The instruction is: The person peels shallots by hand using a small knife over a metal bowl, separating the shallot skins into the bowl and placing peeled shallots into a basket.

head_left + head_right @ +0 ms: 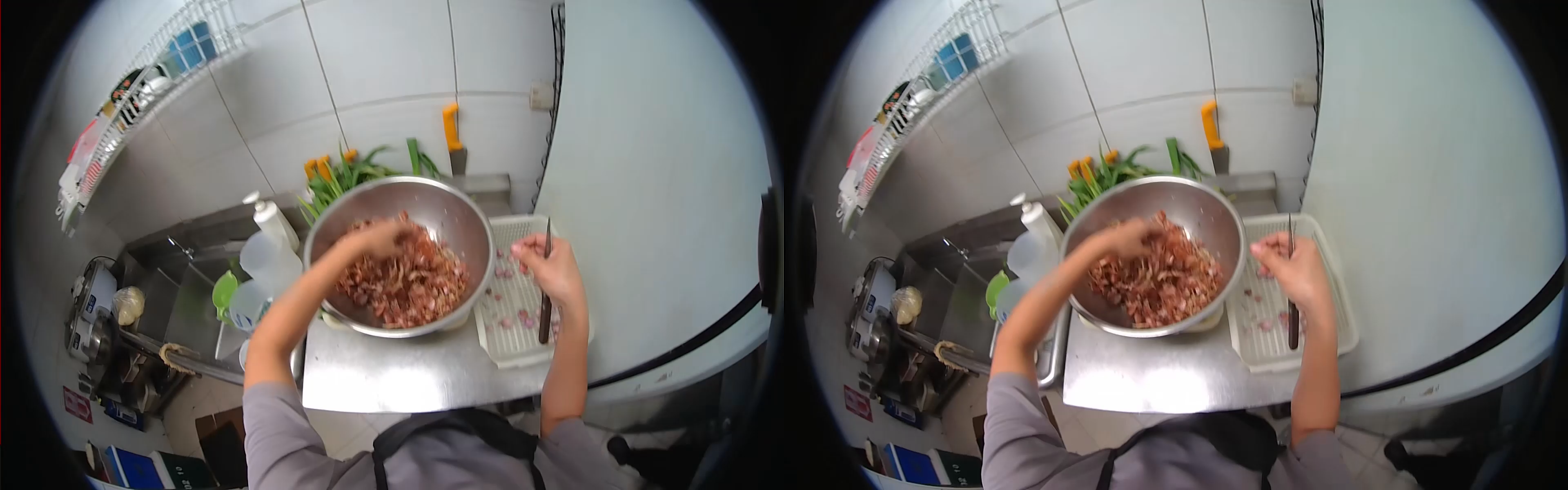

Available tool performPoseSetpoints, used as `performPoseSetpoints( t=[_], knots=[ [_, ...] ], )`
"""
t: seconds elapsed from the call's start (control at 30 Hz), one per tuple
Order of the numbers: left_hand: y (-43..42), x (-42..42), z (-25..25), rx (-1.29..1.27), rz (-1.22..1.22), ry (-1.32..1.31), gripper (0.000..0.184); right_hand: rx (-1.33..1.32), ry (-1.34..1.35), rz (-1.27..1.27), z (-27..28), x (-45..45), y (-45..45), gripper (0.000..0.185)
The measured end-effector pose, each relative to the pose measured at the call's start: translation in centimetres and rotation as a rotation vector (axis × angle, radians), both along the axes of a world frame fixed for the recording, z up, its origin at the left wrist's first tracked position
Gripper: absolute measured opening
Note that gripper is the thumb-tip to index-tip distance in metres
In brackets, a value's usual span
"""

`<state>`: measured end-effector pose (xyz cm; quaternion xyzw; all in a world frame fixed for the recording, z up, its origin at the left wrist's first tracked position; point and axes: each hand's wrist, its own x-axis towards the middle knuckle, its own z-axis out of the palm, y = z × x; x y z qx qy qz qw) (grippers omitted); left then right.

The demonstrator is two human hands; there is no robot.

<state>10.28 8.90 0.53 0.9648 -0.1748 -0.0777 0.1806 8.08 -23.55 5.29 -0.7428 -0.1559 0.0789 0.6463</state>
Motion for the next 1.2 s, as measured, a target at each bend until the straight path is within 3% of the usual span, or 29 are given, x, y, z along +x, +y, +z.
performPoseSetpoints(
  t=[0.03,0.1,0.17,0.2,0.3,0.33,0.43,0.57,0.77,0.87,0.97,1.07,1.2],
  knots=[
    [0.8,1.0,0.3,-0.195,-0.053,0.010,0.043,-0.010,0.003,-0.002,-0.2,-0.1,-0.1,0.021],
    [-0.7,-0.4,3.6,-0.485,0.265,0.117,0.047,-0.017,-0.016,0.003,-0.4,0.0,-0.1,0.020],
    [0.8,0.5,4.6,-0.352,0.330,0.193,0.048,-0.049,-0.021,0.023,-0.7,-0.4,-0.1,0.020],
    [1.6,0.6,4.4,-0.037,0.291,-0.022,0.038,-0.067,-0.034,0.032,-0.9,-0.3,-0.1,0.020],
    [3.4,0.0,2.6,0.285,0.146,0.090,0.026,-0.193,-0.049,0.077,-1.2,-0.4,-0.2,0.024],
    [3.6,-0.3,1.2,0.275,0.125,0.108,0.019,-0.246,-0.051,0.095,-1.2,-0.5,-0.1,0.026],
    [3.3,-1.4,-2.9,0.405,0.146,0.320,0.024,-0.267,-0.069,0.195,-1.0,-1.0,0.6,0.029],
    [1.5,-3.1,-5.2,0.729,0.085,0.097,0.018,-0.244,-0.067,0.222,-1.2,-1.0,1.3,0.029],
    [1.4,-3.6,-5.7,0.815,-0.050,-0.018,0.019,-0.267,-0.131,0.211,-0.5,-1.2,2.3,0.035],
    [1.4,-3.6,-1.6,0.332,0.166,-0.011,0.019,-0.236,-0.196,0.147,-0.5,-0.6,2.4,0.039],
    [1.5,-3.6,0.7,-0.659,0.408,0.026,0.024,-0.229,-0.162,0.113,0.5,-0.7,2.9,0.040],
    [-1.5,-5.8,2.6,-1.265,0.406,0.077,0.033,-0.245,-0.161,0.150,1.0,-0.8,4.6,0.039],
    [-5.2,-7.9,3.4,-1.521,0.468,-0.032,0.033,-0.218,-0.327,0.212,-2.4,-0.4,7.8,0.041]
  ],
)
